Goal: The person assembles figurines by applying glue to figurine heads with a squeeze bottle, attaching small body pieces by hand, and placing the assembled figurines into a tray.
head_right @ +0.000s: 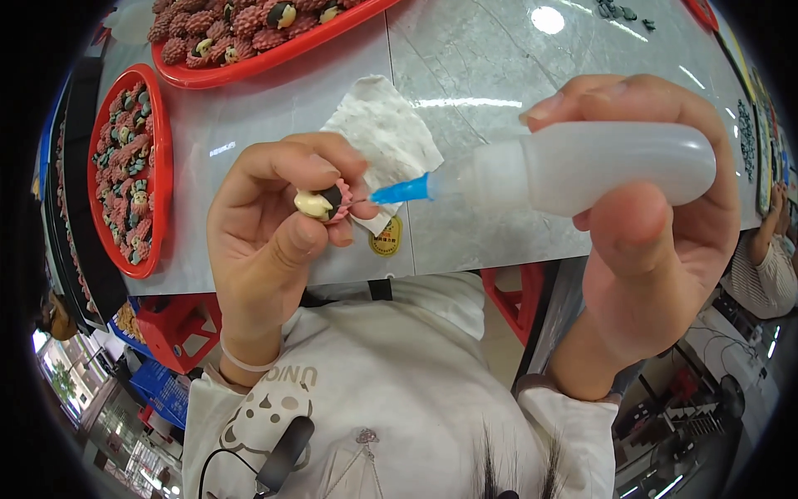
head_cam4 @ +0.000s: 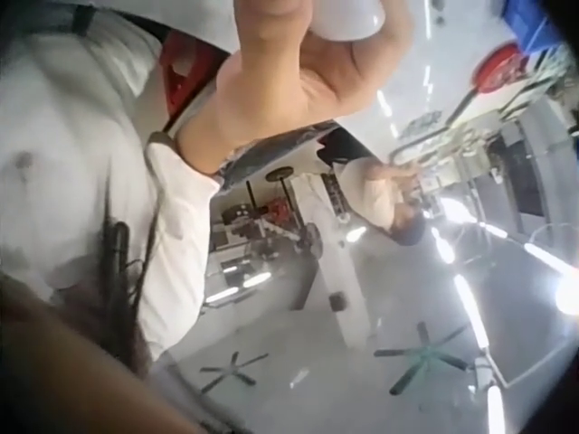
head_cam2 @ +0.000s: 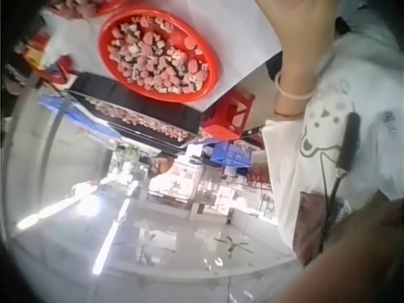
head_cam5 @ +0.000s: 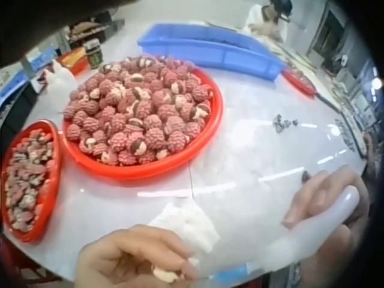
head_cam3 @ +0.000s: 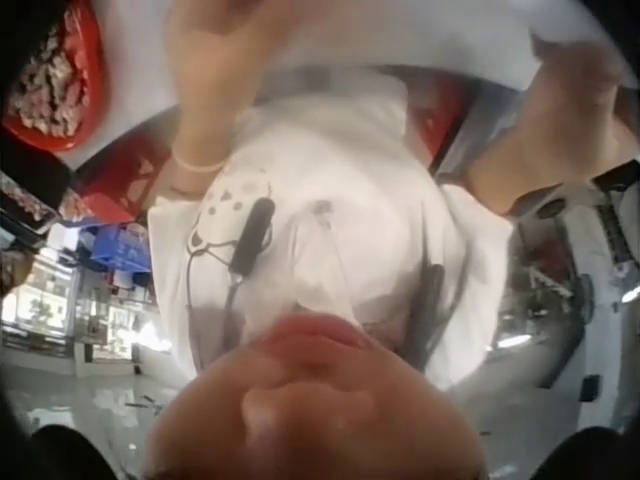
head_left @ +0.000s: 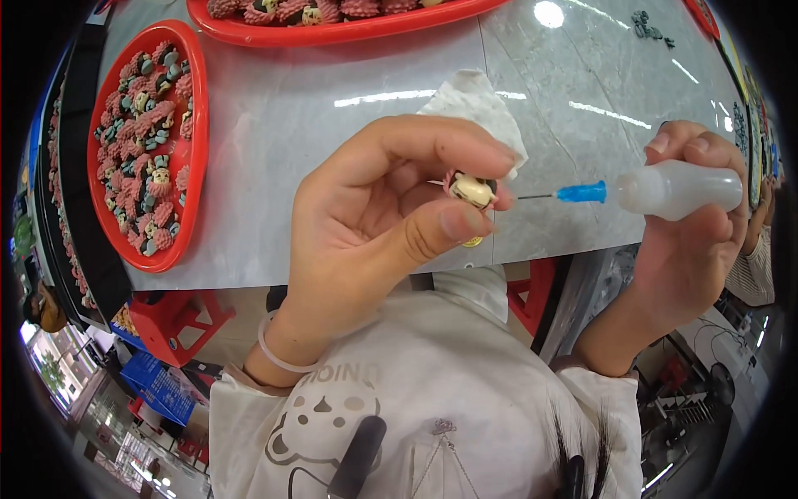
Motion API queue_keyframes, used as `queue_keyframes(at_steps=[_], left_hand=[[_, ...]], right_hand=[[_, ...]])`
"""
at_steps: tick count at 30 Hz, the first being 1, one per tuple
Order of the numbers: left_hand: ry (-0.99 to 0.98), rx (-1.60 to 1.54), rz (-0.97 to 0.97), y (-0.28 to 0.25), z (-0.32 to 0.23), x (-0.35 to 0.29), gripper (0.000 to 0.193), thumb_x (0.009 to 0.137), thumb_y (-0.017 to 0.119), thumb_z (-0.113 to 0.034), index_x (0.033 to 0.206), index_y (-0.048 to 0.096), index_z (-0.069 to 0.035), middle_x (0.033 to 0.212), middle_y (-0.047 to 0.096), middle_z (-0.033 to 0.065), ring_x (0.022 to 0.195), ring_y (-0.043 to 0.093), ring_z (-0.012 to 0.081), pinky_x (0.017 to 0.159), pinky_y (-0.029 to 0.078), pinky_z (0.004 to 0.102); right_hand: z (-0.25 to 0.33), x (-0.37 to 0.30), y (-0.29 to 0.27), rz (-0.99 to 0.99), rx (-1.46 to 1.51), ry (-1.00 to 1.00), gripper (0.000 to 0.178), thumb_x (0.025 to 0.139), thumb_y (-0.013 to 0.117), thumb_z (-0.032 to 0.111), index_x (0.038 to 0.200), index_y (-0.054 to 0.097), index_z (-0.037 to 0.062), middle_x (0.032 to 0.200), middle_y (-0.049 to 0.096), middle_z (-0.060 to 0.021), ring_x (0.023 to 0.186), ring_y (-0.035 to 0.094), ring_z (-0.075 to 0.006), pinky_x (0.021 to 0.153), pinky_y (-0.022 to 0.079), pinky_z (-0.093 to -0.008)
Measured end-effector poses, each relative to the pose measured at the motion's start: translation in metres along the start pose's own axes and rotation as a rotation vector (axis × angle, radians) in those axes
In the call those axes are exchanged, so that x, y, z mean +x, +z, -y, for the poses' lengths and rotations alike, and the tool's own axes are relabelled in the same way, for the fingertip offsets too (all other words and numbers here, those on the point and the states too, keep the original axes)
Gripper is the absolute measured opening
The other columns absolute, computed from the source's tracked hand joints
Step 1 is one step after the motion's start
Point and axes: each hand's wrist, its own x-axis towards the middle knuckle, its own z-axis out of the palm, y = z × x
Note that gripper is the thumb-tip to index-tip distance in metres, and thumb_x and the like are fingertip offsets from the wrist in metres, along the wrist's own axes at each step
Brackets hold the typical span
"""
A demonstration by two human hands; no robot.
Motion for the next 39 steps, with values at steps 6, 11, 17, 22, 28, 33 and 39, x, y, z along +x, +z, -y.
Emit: queue_keyframes(at_steps=[6, 11, 17, 22, 28, 33, 39], left_hand=[[-0.03, -0.03, 0.004, -0.001, -0.002, -0.001, 0.037, 0.075, 0.063, -0.023, 0.097, 0.046, 0.001, 0.093, 0.052, 0.0157, 0.075, 0.056, 0.0165, 0.059, 0.046, 0.02], [-0.076, -0.076, -0.017, 0.001, -0.004, -0.001, 0.036, 0.073, 0.065, -0.021, 0.094, 0.047, 0.001, 0.092, 0.053, 0.0166, 0.074, 0.056, 0.0161, 0.059, 0.046, 0.0202], [0.008, 0.015, 0.014, -0.001, 0.001, -0.001, 0.033, 0.073, 0.064, -0.018, 0.093, 0.047, 0.002, 0.092, 0.054, 0.0184, 0.075, 0.055, 0.0172, 0.062, 0.046, 0.0227], [0.007, 0.017, 0.03, -0.002, 0.001, 0.0, 0.033, 0.073, 0.064, -0.018, 0.093, 0.047, 0.002, 0.092, 0.054, 0.019, 0.075, 0.056, 0.0179, 0.062, 0.046, 0.0236], [-0.029, -0.012, 0.006, 0.0, -0.002, 0.002, 0.033, 0.073, 0.065, -0.02, 0.091, 0.047, 0.001, 0.09, 0.054, 0.0185, 0.074, 0.056, 0.0179, 0.062, 0.045, 0.0234], [-0.053, -0.059, -0.005, 0.006, -0.003, 0.0, 0.033, 0.073, 0.065, -0.023, 0.09, 0.047, -0.001, 0.088, 0.054, 0.017, 0.072, 0.055, 0.0163, 0.059, 0.044, 0.0217], [-0.072, 0.034, -0.058, 0.007, -0.003, -0.001, 0.031, 0.074, 0.064, -0.025, 0.085, 0.046, -0.003, 0.089, 0.05, 0.0127, 0.07, 0.053, 0.0147, 0.057, 0.042, 0.0196]], right_hand=[[0.003, 0.003, 0.004, 0.025, -0.043, 0.01, 0.048, 0.078, 0.054, 0.039, 0.099, 0.047, -0.0036, 0.092, 0.045, -0.0156, 0.089, 0.045, -0.02, 0.073, 0.037, -0.0256], [0.003, 0.003, 0.018, -0.049, -0.087, -0.115, 0.044, 0.077, 0.056, 0.033, 0.094, 0.049, -0.0073, 0.087, 0.048, -0.0174, 0.08, 0.048, -0.0215, 0.071, 0.041, -0.0287], [0.022, -0.02, 0.008, -0.063, -0.449, -0.378, 0.044, 0.068, 0.061, 0.026, 0.091, 0.05, -0.0098, 0.072, 0.051, -0.0196, 0.065, 0.047, -0.0209, 0.054, 0.038, -0.0291], [0.02, -0.01, -0.005, 0.044, -0.289, -0.374, 0.047, 0.069, 0.061, 0.027, 0.095, 0.047, -0.0098, 0.08, 0.05, -0.0203, 0.066, 0.048, -0.0211, 0.056, 0.038, -0.0294], [0.008, -0.013, -0.014, -0.133, -0.059, -0.119, 0.046, 0.074, 0.059, 0.025, 0.102, 0.043, -0.0084, 0.088, 0.048, -0.0199, 0.076, 0.052, -0.0237, 0.064, 0.044, -0.0319], [-0.018, 0.008, -0.003, -0.199, 0.05, -0.143, 0.036, 0.074, 0.059, 0.009, 0.103, 0.041, -0.0035, 0.093, 0.05, -0.0143, 0.085, 0.053, -0.0252, 0.077, 0.042, -0.0309], [-0.035, 0.026, 0.021, -0.085, -0.377, -0.131, 0.034, 0.068, 0.06, -0.005, 0.099, 0.046, 0.0, 0.093, 0.053, -0.0101, 0.086, 0.052, -0.0182, 0.076, 0.042, -0.0277]])
